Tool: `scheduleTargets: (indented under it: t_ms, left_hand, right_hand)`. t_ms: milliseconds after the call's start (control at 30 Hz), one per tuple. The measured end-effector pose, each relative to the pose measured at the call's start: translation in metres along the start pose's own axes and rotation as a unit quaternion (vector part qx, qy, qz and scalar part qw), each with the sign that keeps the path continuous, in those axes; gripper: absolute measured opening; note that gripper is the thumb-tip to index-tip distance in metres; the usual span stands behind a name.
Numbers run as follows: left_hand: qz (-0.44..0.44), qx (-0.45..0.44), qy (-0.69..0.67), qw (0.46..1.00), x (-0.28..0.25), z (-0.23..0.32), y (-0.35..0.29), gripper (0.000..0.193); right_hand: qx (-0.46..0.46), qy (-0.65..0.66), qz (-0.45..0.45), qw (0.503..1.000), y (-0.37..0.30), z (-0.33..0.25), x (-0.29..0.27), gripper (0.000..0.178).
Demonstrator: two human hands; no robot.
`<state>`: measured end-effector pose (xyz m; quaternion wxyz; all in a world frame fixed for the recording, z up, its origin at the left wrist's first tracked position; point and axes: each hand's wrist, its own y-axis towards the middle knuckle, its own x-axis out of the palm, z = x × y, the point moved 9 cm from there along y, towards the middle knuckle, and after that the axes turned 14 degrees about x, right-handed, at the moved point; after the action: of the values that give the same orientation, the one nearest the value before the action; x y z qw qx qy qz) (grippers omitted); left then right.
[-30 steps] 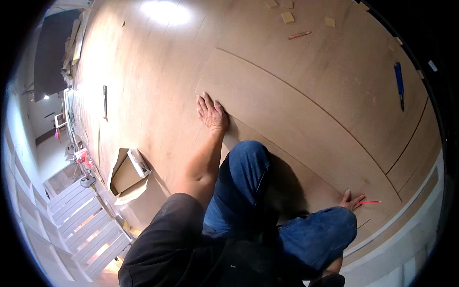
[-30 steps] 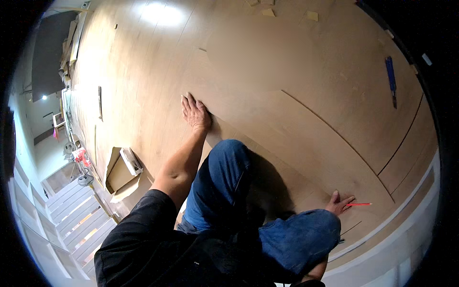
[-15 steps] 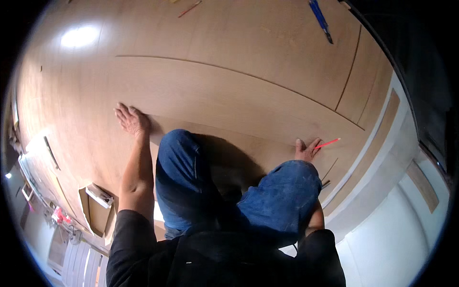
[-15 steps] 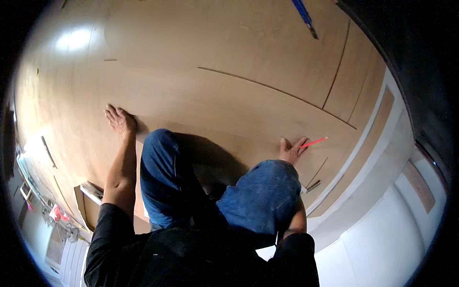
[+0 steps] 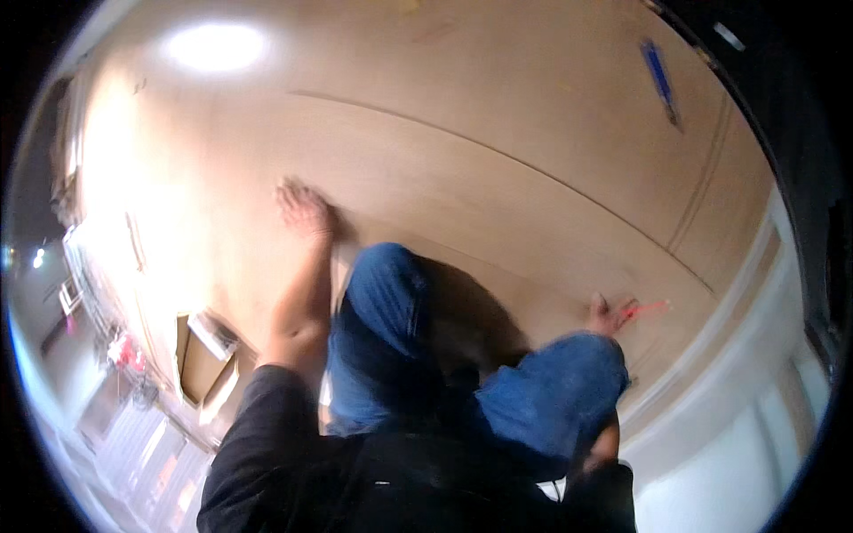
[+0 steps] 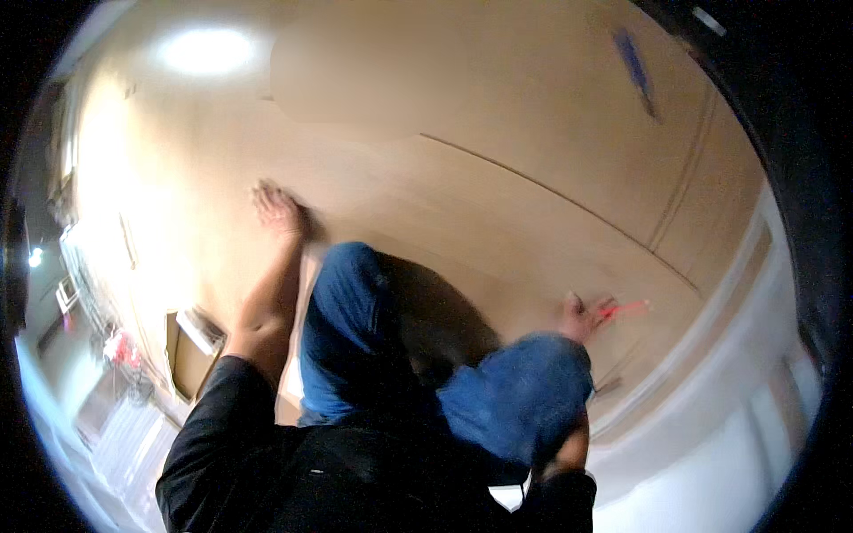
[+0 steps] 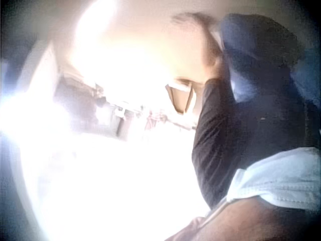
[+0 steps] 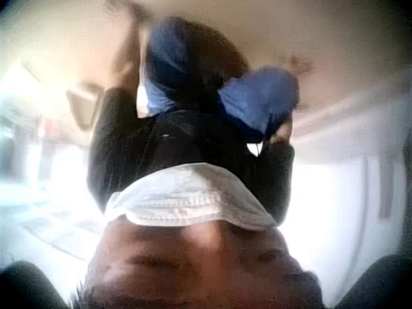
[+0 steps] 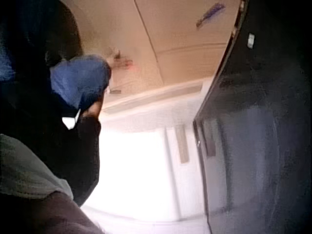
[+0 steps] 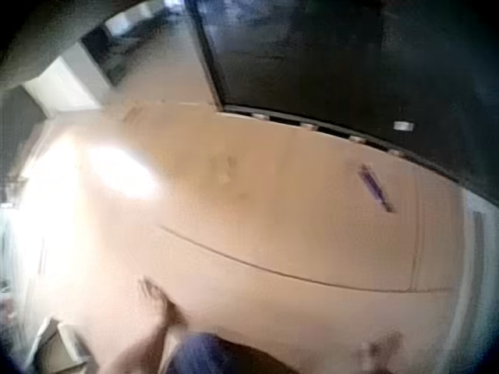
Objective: The person installs laminate flooring by measuring planks with a square, marking them with a pencil, cutting a small piece with a utility knife, and fitting the planks together by hand.
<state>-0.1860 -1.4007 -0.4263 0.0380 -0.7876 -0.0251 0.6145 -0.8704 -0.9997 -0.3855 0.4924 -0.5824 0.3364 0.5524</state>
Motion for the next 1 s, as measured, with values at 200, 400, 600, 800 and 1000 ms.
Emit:
scheduleTargets:
  t_ms: [200, 400, 600, 800, 1000]
  left_hand:
    - [0.026, -0.12, -0.202, 0.972, -0.042, 0.004, -0.007, 0.063]
    - [0.033, -0.125, -0.196, 0.972, -0.043, -0.007, -0.023, 0.063]
    - [0.043, -0.126, -0.19, 0.973, -0.042, -0.011, -0.022, 0.064]
    - [0.037, -0.15, -0.21, 0.965, -0.051, -0.009, -0.021, 0.063]
    - [0.053, -0.136, -0.219, 0.965, -0.047, -0.005, -0.017, 0.063]
  right_hand:
    - [0.01, 0.021, -0.033, 0.999, 0.004, 0.017, 0.014, 0.108]
    - [0.036, -0.087, -0.038, 0.995, -0.003, -0.003, -0.01, 0.107]
    - [0.002, -0.044, -0.023, 0.999, 0.005, 0.01, 0.004, 0.107]
    - [0.004, -0.045, -0.049, 0.998, -0.006, -0.008, -0.003, 0.107]
    - [0.029, -0.034, -0.072, 0.996, -0.007, -0.002, -0.002, 0.106]
